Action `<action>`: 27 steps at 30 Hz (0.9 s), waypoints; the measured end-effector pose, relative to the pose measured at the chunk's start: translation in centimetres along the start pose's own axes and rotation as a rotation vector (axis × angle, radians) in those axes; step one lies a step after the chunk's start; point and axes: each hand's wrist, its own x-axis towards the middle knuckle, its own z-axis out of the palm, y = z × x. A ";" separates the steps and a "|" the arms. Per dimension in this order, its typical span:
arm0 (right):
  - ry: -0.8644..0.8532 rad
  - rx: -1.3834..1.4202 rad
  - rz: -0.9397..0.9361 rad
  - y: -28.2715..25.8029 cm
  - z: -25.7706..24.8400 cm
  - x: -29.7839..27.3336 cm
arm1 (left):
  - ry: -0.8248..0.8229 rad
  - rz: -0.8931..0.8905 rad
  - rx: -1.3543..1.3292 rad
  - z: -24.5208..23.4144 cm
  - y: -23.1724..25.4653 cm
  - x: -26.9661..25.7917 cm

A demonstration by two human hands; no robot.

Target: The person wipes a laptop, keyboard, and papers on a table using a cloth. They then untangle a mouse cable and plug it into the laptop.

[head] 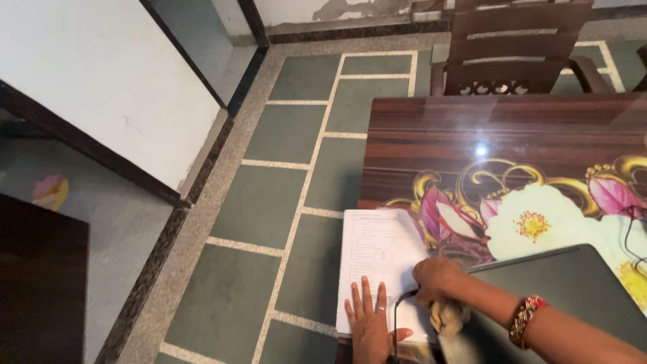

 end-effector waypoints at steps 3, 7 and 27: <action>0.007 -0.006 -0.006 0.1 0.1 0.0 | -0.008 0.009 -0.004 0.7 0.1 -2.2; 0.025 0.036 -0.008 0.1 -0.2 -0.5 | 0.001 0.024 0.004 1.7 -0.1 -4.5; 0.155 0.103 0.067 1.2 1.0 1.5 | 0.622 0.220 0.491 15.9 -9.0 -9.5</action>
